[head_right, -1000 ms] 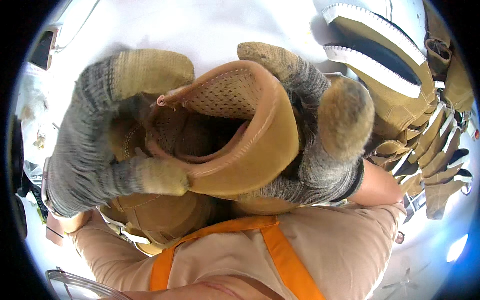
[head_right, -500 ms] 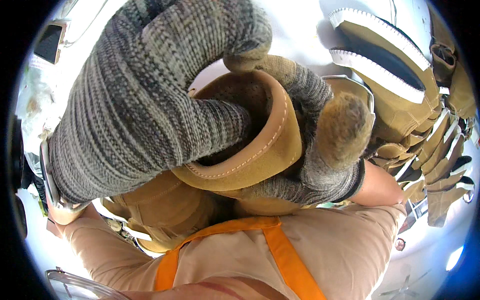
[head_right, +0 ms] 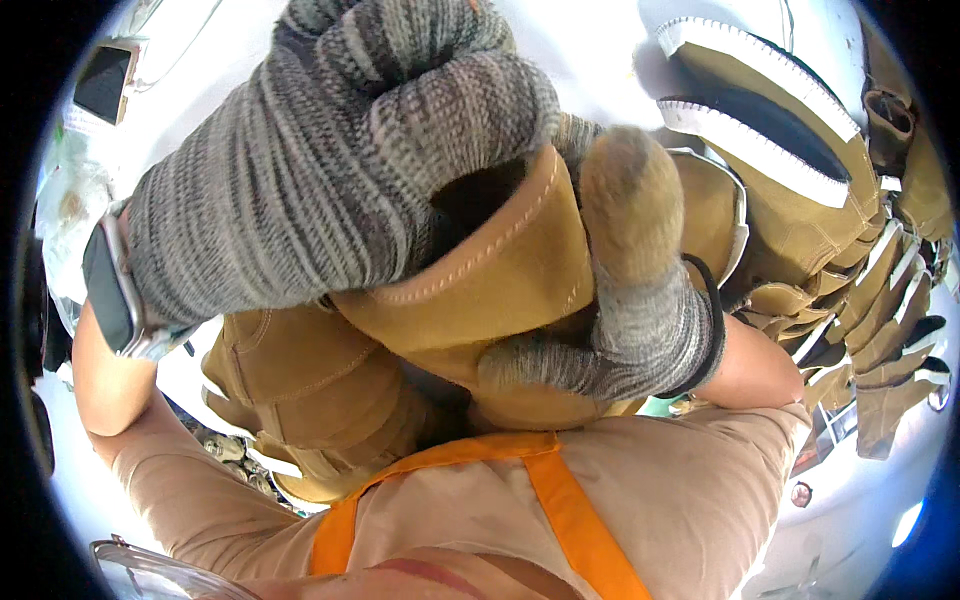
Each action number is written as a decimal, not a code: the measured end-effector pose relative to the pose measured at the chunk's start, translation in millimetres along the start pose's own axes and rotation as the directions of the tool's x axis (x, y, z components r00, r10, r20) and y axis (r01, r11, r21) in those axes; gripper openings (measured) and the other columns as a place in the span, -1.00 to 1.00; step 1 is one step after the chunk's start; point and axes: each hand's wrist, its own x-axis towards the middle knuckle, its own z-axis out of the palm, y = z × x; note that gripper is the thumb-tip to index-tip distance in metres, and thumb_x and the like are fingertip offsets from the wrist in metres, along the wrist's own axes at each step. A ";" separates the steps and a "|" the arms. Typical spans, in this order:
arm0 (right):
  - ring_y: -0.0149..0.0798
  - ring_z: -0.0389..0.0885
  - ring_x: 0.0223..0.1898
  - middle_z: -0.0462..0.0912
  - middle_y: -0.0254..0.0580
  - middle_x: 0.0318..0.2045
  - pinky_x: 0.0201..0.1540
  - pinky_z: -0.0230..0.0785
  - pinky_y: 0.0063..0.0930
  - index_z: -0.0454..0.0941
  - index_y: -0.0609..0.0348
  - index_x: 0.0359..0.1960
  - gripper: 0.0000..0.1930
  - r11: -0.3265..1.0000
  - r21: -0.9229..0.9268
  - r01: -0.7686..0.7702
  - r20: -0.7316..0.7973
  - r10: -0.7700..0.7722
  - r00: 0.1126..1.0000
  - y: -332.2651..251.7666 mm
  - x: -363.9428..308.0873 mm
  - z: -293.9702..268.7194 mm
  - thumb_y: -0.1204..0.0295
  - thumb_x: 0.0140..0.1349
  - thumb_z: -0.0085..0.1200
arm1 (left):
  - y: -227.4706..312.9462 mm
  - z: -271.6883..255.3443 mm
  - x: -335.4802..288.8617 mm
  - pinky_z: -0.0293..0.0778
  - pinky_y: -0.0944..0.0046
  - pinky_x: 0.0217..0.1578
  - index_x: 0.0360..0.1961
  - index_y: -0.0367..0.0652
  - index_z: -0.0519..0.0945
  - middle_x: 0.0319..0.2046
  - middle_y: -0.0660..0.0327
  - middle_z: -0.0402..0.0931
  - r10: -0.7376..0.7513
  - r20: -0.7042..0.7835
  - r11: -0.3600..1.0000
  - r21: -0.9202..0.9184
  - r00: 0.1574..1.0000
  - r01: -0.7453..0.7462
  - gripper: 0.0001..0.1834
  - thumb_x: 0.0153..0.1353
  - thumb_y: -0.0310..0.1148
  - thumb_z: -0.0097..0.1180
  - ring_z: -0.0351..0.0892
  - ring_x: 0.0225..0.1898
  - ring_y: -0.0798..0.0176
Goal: The person picks up brown shoe uppers from a table, pairs them together, and then sits on the floor to tie the pairs together with a string before placing them in a metal bin.
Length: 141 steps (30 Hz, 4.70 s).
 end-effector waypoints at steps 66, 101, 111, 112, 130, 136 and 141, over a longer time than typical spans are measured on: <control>-0.38 0.56 -0.33 0.56 -0.28 -0.31 -0.23 0.46 -0.49 0.62 0.11 -0.24 -0.81 0.708 -0.695 0.122 -0.026 -0.194 0.981 13.8 111.0 29.5 0.33 0.16 0.19 | 68.0 53.8 -107.5 0.35 0.22 -0.44 -0.35 -0.11 0.61 -0.39 0.26 0.53 -0.232 -0.419 0.825 0.394 0.878 0.406 -0.67 -0.16 -0.27 0.42 0.48 -0.42 0.21; -0.11 0.58 -0.11 0.62 -0.12 -0.15 0.03 0.37 -0.33 0.51 0.13 -0.09 -0.70 0.572 -0.821 0.006 0.039 0.045 0.998 -4.2 132.4 31.2 0.20 0.30 -0.05 | -32.2 56.6 -48.0 0.45 0.34 -0.08 -0.08 -0.36 0.46 -0.09 0.14 0.56 -0.808 -0.178 0.559 -0.535 0.561 0.634 -0.73 0.36 -0.35 -0.07 0.54 -0.05 0.27; -0.29 0.45 0.09 0.55 -0.17 0.03 0.22 0.18 -0.46 0.46 0.21 0.09 -0.64 0.843 -0.527 -0.110 -0.065 0.089 0.994 18.6 61.6 77.5 0.34 0.30 0.01 | 20.8 96.8 -36.0 0.49 0.24 -0.10 -0.01 -0.36 0.44 0.00 0.01 0.47 -0.949 -0.074 0.021 -0.985 0.305 -0.174 -0.64 0.32 -0.27 -0.04 0.50 -0.08 0.11; -0.31 0.45 0.07 0.56 -0.16 0.02 0.21 0.19 -0.46 0.46 0.22 0.09 -0.64 0.859 -0.498 -0.122 -0.097 0.085 0.992 18.4 58.6 78.6 0.35 0.29 0.02 | 27.1 95.2 -30.5 0.50 0.25 -0.11 -0.02 -0.36 0.45 -0.01 0.00 0.49 -0.957 -0.034 -0.023 -0.981 0.290 -0.192 -0.64 0.32 -0.28 -0.04 0.50 -0.06 0.13; -0.18 0.55 -0.19 0.63 -0.16 -0.25 -0.01 0.34 -0.42 0.61 0.04 -0.23 -0.75 0.891 -0.449 0.064 -0.188 -0.164 0.968 36.0 65.2 66.8 0.18 0.24 0.04 | 25.8 36.9 -50.1 0.38 0.35 -0.02 -0.12 -0.16 0.60 -0.21 0.19 0.61 -0.771 0.064 0.627 -0.097 0.634 0.773 -0.72 0.17 -0.29 0.13 0.52 -0.16 0.30; -0.35 0.52 -0.27 0.61 -0.28 -0.36 -0.06 0.36 -0.48 0.56 0.16 -0.25 -0.84 0.815 -0.576 0.056 -0.219 -0.221 0.950 15.0 56.7 77.3 0.35 0.25 0.06 | 47.3 53.8 -55.4 0.38 0.34 -0.04 -0.12 -0.17 0.62 -0.26 0.19 0.63 -0.808 0.060 0.539 -0.324 0.586 0.777 -0.71 0.18 -0.26 0.16 0.52 -0.17 0.32; -0.41 0.50 -0.20 0.62 -0.30 -0.29 -0.02 0.35 -0.50 0.56 0.16 -0.21 -0.83 0.923 -0.382 0.058 -0.213 -0.149 0.966 27.8 68.8 76.2 0.36 0.26 0.07 | 55.6 69.8 -53.5 0.41 0.32 -0.05 -0.10 -0.19 0.62 -0.23 0.16 0.63 -0.885 -0.077 0.446 -0.428 0.460 0.786 -0.69 0.18 -0.27 0.18 0.54 -0.16 0.32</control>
